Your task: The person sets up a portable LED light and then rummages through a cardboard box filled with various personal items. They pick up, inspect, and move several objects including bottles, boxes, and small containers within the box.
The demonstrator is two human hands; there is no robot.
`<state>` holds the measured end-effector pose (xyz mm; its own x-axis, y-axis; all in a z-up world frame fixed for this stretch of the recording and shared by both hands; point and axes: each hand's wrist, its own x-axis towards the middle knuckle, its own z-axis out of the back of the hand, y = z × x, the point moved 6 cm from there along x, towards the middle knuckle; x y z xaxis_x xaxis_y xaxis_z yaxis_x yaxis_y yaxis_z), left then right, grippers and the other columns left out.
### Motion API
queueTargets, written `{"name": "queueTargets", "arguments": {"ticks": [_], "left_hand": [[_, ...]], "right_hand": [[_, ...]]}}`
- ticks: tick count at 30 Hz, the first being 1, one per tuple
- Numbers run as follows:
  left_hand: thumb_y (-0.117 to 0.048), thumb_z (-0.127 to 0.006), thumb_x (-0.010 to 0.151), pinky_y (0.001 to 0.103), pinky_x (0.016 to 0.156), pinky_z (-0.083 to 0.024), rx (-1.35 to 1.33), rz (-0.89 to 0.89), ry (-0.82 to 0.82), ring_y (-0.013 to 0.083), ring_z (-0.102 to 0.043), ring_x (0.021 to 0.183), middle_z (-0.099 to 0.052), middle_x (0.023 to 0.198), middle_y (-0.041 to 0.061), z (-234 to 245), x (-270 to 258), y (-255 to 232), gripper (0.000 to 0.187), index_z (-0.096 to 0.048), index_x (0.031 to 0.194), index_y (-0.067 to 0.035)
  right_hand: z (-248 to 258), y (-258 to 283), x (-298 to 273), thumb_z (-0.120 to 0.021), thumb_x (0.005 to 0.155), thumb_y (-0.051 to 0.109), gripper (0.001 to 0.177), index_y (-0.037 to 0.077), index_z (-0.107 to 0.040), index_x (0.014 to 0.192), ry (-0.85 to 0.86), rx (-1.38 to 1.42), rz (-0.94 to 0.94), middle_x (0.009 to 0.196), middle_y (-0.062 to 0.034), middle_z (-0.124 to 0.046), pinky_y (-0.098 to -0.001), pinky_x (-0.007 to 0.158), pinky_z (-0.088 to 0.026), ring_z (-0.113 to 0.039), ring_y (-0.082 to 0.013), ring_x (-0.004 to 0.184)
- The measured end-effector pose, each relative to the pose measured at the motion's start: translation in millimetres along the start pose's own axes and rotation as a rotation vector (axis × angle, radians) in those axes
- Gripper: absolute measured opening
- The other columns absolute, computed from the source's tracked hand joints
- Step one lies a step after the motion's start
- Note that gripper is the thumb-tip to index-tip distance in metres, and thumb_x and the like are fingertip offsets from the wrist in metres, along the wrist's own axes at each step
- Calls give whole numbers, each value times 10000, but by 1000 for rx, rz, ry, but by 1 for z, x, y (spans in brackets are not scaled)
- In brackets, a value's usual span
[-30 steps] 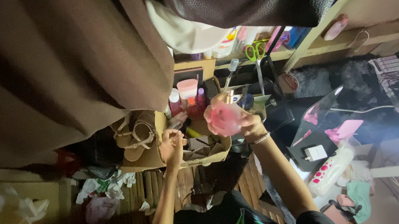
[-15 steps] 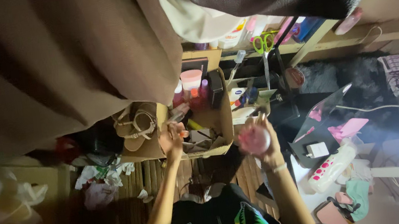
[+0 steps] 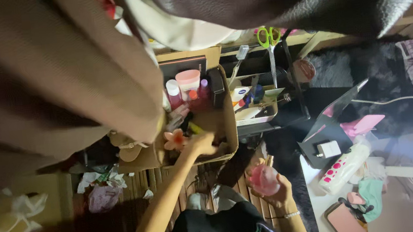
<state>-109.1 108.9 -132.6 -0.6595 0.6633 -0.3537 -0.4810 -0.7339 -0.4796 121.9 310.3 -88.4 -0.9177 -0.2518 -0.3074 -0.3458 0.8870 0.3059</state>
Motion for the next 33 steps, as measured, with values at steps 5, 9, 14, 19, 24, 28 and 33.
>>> {"name": "queueTargets", "arguments": {"ticks": [5,9,14,19,24,28,33], "left_hand": [[-18,-668,788,480,788,-602,68,84,27,385,-741,939,-735,957,264,3,-4,16,150,-735,919,12],[-33,-690,820,427,780,-592,-279,160,-392,330,-738,905,-726,1008,199,90,-17,40,237,-704,1057,-26],[-81,-745,874,457,772,-542,-315,7,-868,416,-676,918,-685,998,237,176,-59,25,255,-631,1069,37],[-97,-756,919,443,750,-532,-367,42,-884,403,-678,875,-683,946,225,191,-71,13,199,-628,1014,21],[-105,-724,886,382,701,-585,-236,-24,-1123,325,-706,854,-679,1022,193,193,-83,12,304,-612,1140,17],[-26,-726,983,291,440,-511,-136,30,-1052,214,-640,602,-687,925,152,144,-64,21,234,-656,1206,-20],[1,-641,898,285,590,-537,28,-329,-529,203,-643,741,-659,984,103,17,-31,20,415,-623,1264,-196]], "right_hand": [[17,4,-8,-813,748,422,827,105,-464,1428,-61,-37,-2,1391,-226,-538,-438,797,-607,-587,-424,1245],[16,4,-5,-807,772,397,847,58,-468,1471,-85,3,-17,1373,-255,-562,-435,813,-599,-599,-425,1223],[-2,3,9,-812,700,413,882,99,-445,1438,-146,-49,4,1285,-224,-586,-477,889,-616,-627,-392,1150],[-27,6,20,-820,722,388,842,102,-460,1428,-71,-46,-13,1267,-227,-572,-406,756,-632,-637,-388,1106],[-34,7,24,-834,724,378,829,125,-471,1425,-70,-52,-35,1258,-249,-578,-353,606,-610,-647,-386,1072],[-27,6,24,-830,688,393,866,102,-467,1418,-128,-101,-42,1272,-244,-581,-348,635,-613,-657,-388,1086],[-21,2,24,-825,690,407,872,115,-458,1424,-150,-119,-48,1272,-235,-575,-392,770,-616,-645,-377,1105]]}}
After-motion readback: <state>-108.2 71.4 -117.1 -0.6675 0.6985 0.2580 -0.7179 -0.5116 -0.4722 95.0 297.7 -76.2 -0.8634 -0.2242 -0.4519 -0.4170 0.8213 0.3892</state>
